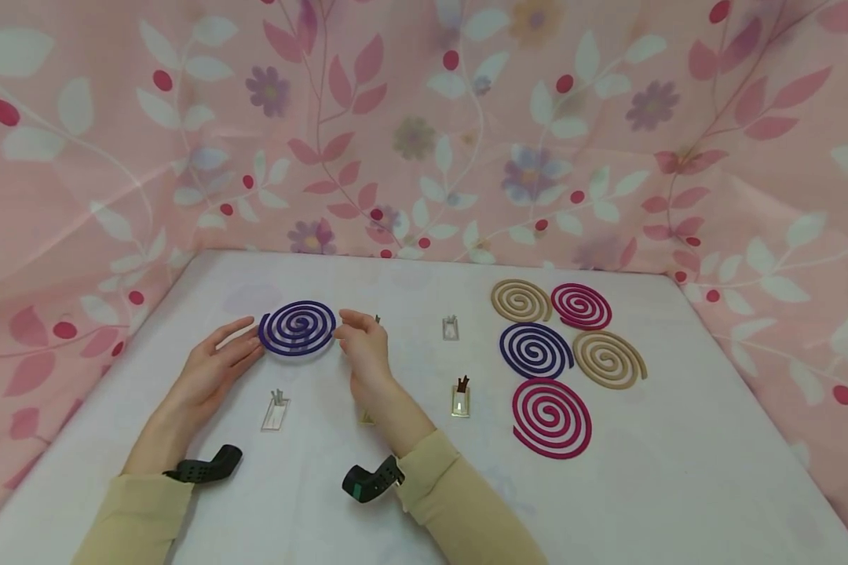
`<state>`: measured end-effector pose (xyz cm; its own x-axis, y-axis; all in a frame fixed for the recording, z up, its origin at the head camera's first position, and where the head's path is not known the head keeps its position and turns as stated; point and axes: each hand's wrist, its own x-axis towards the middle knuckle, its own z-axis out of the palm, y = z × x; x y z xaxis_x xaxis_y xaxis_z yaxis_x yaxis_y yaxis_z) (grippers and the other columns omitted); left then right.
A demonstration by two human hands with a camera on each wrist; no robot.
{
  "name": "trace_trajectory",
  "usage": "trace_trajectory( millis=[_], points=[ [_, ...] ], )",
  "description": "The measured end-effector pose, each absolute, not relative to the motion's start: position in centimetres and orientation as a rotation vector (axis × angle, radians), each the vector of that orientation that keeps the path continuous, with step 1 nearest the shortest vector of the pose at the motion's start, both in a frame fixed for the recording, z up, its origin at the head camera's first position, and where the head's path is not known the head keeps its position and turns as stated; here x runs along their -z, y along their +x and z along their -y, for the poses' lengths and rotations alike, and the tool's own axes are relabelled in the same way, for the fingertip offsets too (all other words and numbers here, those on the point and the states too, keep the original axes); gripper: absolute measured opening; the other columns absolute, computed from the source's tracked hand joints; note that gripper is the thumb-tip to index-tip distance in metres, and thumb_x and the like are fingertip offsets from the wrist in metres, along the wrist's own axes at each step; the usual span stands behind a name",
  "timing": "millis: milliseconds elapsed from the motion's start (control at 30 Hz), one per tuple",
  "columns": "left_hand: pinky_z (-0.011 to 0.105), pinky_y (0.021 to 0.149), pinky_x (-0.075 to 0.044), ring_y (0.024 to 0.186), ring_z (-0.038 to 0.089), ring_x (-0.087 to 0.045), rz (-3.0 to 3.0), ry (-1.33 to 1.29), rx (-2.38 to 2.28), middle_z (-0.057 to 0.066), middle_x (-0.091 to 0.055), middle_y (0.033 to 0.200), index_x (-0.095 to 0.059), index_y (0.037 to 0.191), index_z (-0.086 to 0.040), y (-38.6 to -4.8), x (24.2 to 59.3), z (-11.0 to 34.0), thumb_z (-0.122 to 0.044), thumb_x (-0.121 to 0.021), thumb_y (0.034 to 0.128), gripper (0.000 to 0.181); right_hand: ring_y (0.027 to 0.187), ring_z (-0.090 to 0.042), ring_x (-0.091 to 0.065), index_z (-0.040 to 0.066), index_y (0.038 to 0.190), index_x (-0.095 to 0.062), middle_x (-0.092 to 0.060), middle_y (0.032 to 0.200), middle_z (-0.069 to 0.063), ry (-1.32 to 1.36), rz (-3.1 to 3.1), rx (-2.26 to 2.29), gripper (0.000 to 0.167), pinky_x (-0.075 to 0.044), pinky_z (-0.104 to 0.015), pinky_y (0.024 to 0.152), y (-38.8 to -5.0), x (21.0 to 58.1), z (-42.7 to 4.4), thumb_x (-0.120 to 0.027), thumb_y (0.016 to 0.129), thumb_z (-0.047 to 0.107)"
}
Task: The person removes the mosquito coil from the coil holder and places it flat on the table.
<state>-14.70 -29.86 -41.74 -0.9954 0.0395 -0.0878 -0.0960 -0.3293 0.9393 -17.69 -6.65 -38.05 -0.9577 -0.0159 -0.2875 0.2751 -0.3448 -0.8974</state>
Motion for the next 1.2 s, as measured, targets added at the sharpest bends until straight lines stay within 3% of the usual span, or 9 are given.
trace_trajectory(
  millis=[133, 500, 967, 1200],
  points=[
    [0.021, 0.1, -0.05, 0.114, 0.003, -0.063, -1.749, -0.053, -2.513, -0.005, -0.063, 0.125, -0.035, 0.149, -0.004, -14.9, 42.1, 29.5, 0.002, -0.056, 0.0986, 0.055, 0.116, -0.024, -0.053, 0.001, 0.12, -0.067, -0.058, 0.129, -0.011, 0.343, -1.755, 2.348, 0.042, -0.044, -0.039, 0.103, -17.7, 38.9, 6.9, -0.058, 0.08, -0.005],
    [0.019, 0.1, -0.049, 0.119, 0.0, -0.059, -1.722, -0.069, -2.522, 0.003, -0.05, 0.142, -0.02, 0.157, -0.002, -15.0, 42.3, 29.0, 0.0, -0.057, 0.0986, 0.069, 0.108, -0.02, -0.056, -0.003, 0.129, -0.062, -0.058, 0.133, -0.014, 0.321, -1.585, 2.373, 0.048, -0.051, -0.036, 0.097, -17.7, 39.8, 7.4, -0.05, 0.083, -0.013],
    [0.024, 0.1, -0.05, 0.119, 0.005, -0.062, -1.622, 0.02, -2.602, -0.002, -0.062, 0.131, -0.037, 0.151, -0.001, -14.9, 42.6, 29.2, 0.007, -0.052, 0.0988, 0.055, 0.099, -0.019, -0.058, -0.003, 0.127, -0.063, -0.061, 0.126, -0.016, 0.292, -1.493, 2.364, 0.038, -0.051, -0.034, 0.096, -18.0, 39.6, 6.9, -0.055, 0.09, -0.005],
    [0.025, 0.101, -0.049, 0.117, 0.004, -0.063, -1.673, -0.039, -2.556, 0.001, -0.054, 0.138, -0.028, 0.155, 0.0, -14.9, 42.3, 29.1, 0.002, -0.056, 0.0989, 0.063, 0.101, -0.02, -0.057, -0.004, 0.127, -0.063, -0.061, 0.126, -0.016, 0.276, -1.463, 2.378, 0.039, -0.049, -0.039, 0.103, -18.3, 39.4, 6.6, -0.054, 0.09, -0.007]
  ],
)
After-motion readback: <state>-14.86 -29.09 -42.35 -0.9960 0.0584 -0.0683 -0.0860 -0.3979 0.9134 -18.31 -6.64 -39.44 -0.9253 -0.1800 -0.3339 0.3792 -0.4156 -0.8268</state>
